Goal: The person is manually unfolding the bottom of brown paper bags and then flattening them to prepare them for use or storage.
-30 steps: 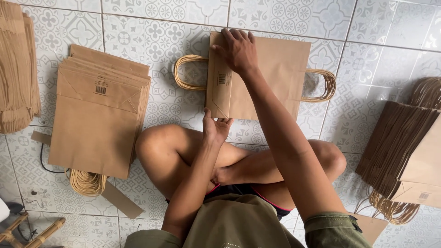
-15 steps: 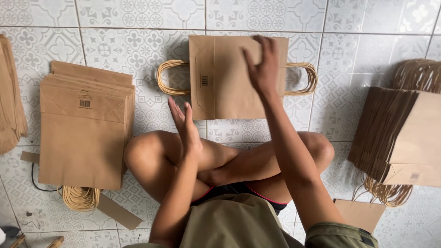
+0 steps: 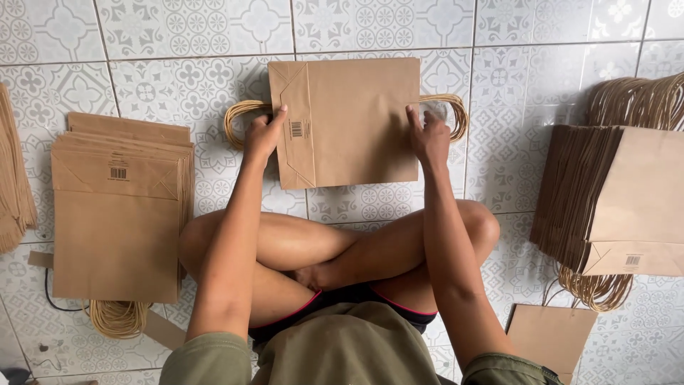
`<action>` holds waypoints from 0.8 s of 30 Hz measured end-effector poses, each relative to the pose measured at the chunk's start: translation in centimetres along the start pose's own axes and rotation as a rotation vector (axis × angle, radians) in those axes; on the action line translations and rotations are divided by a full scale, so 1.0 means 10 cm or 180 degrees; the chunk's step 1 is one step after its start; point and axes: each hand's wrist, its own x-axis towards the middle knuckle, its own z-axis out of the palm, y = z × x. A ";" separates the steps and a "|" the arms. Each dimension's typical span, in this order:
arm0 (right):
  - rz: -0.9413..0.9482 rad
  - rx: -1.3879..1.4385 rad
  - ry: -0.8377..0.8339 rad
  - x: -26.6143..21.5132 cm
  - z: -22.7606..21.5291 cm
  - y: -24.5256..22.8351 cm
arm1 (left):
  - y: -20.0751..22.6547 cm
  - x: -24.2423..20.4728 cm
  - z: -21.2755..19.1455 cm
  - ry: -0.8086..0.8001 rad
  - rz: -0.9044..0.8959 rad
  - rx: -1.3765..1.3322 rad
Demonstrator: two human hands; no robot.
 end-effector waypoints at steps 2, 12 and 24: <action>0.0077 -0.0021 -0.0079 -0.02 0.00 -0.15 | 0.10 -0.04 0.05 -0.0037 -0.0073 -0.0048; 0.0071 -0.0265 -0.0117 -0.07 0.08 -0.31 | -0.05 0.10 0.26 0.0198 0.0107 0.0149; 0.0095 -0.0152 -0.0034 0.02 0.10 -0.22 | -0.04 0.12 0.39 0.0267 0.0169 0.0141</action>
